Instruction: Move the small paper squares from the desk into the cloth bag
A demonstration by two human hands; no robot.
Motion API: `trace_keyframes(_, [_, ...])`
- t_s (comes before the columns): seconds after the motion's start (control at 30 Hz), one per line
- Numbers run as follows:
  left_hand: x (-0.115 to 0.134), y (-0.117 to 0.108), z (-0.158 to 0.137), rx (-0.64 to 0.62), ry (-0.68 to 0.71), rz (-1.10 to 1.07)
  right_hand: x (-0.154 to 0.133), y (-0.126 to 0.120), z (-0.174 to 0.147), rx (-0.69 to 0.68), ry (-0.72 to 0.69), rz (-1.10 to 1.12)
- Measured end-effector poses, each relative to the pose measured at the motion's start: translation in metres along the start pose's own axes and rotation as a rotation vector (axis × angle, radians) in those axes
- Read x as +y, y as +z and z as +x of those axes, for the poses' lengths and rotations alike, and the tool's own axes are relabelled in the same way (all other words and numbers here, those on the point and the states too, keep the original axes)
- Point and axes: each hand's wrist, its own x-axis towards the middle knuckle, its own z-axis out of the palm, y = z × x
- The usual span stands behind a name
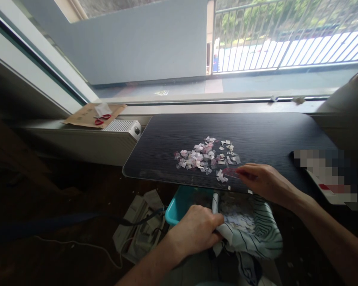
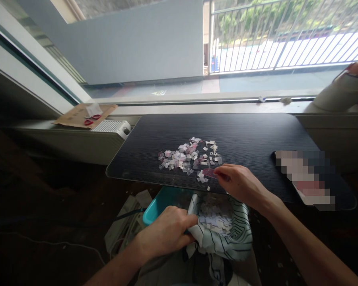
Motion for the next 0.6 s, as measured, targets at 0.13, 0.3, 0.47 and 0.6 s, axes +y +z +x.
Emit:
trace_keyframes(0.13, [0.0004,0.0022,-0.0002,0.028,0.017,0.009,-0.0012,-0.0007,0.0004,-0.011,-0.008,-0.047])
trace_keyframes(0.3, [0.0001,0.0032,0.0001,0.053,0.032,0.01,0.0027,-0.0014,0.0002,0.01,0.019,-0.043])
trace_keyframes(0.47, [-0.0003,0.0027,0.0014,0.056,0.037,0.0,0.0018,-0.0057,-0.0025,-0.008,0.016,-0.078])
trace_keyframes(0.6, [0.0,0.0038,0.0022,0.038,0.029,0.001,-0.0006,-0.0095,-0.0033,0.0,0.022,-0.092])
